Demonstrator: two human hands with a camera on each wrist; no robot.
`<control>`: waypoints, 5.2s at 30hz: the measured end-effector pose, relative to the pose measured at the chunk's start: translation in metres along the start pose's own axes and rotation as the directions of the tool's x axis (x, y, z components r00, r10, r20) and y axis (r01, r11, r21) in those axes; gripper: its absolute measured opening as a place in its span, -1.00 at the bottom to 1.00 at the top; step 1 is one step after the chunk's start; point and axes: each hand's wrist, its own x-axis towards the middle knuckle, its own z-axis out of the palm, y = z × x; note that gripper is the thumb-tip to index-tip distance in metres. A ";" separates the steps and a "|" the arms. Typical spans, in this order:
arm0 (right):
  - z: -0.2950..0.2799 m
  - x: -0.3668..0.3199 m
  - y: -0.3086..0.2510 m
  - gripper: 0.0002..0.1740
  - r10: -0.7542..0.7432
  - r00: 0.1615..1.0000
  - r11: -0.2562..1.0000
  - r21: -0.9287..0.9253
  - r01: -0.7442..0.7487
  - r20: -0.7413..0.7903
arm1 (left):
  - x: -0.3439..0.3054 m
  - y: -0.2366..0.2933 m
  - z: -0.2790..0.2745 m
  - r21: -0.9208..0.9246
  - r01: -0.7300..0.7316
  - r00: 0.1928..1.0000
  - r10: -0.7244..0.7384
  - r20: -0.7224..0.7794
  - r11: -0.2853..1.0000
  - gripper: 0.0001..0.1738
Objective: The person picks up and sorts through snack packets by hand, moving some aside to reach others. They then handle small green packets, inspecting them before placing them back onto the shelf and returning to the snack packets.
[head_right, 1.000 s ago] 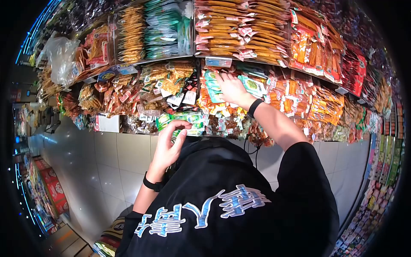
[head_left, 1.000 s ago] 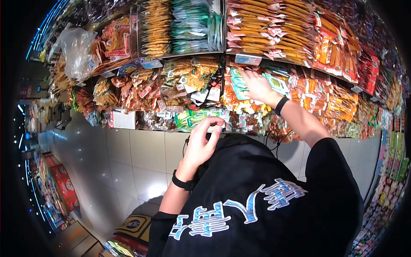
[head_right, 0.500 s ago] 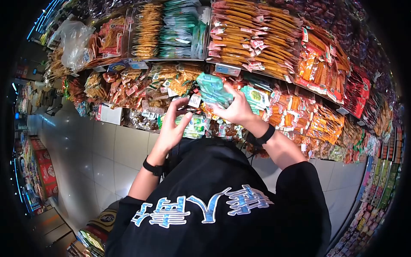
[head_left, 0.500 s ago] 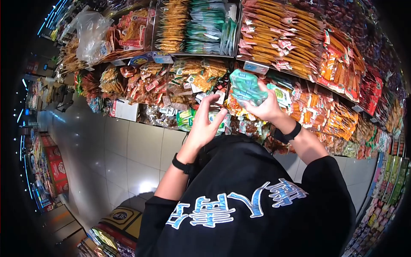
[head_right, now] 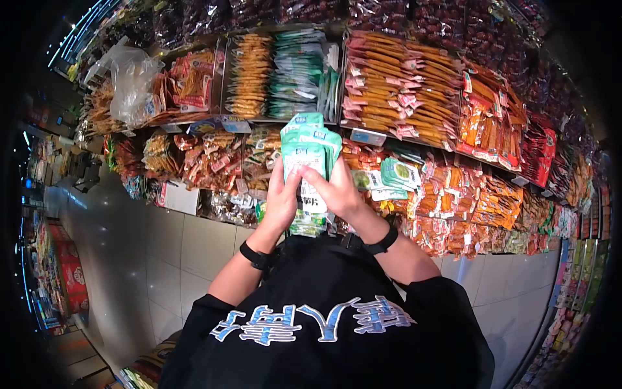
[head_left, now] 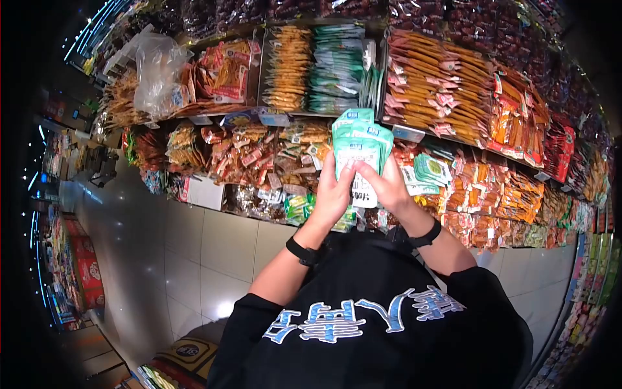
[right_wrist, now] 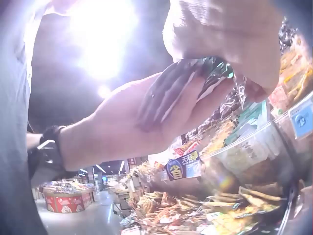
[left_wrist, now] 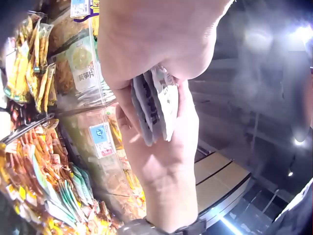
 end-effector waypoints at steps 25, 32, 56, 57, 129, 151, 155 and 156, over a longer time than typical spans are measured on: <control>0.008 0.194 -0.043 -0.25 -0.614 0.728 0.229 -0.951 -0.207 -0.306 | 0.139 0.044 -0.125 0.542 -0.644 0.764 0.485 0.425 0.539 -0.46; -0.021 0.243 -0.019 -0.07 -0.648 0.744 -0.096 -0.951 -0.294 -0.164 | 0.152 0.020 -0.125 0.717 -0.653 0.742 0.398 0.539 0.246 -0.40; -0.008 0.236 0.029 -0.14 -0.478 0.872 -0.491 -0.791 -0.364 -0.105 | 0.167 0.009 -0.128 0.766 -0.621 0.777 0.256 0.575 0.165 -0.35; -0.004 0.233 0.030 -0.13 -0.450 0.880 -0.446 -0.816 -0.367 -0.149 | 0.165 0.010 -0.129 0.767 -0.622 0.777 0.241 0.581 0.158 -0.35; 0.002 0.194 0.003 -0.21 -0.530 0.827 -0.208 -0.916 -0.342 -0.189 | 0.120 -0.027 -0.126 0.776 -0.628 0.778 0.076 0.624 0.055 0.02; 0.011 0.202 -0.013 -0.21 -0.536 0.841 -0.470 -0.802 -0.368 -0.072 | 0.127 -0.019 -0.135 0.716 -0.689 0.724 0.119 0.679 0.108 -0.03; -0.016 0.212 0.001 -0.25 -0.533 0.845 -0.506 -0.788 -0.351 -0.034 | 0.126 -0.020 -0.134 0.720 -0.688 0.725 0.126 0.677 0.090 -0.03; -0.020 0.215 0.002 -0.26 -0.539 0.841 -0.496 -0.788 -0.364 -0.049 | 0.126 -0.022 -0.134 0.721 -0.689 0.724 0.128 0.678 0.081 -0.03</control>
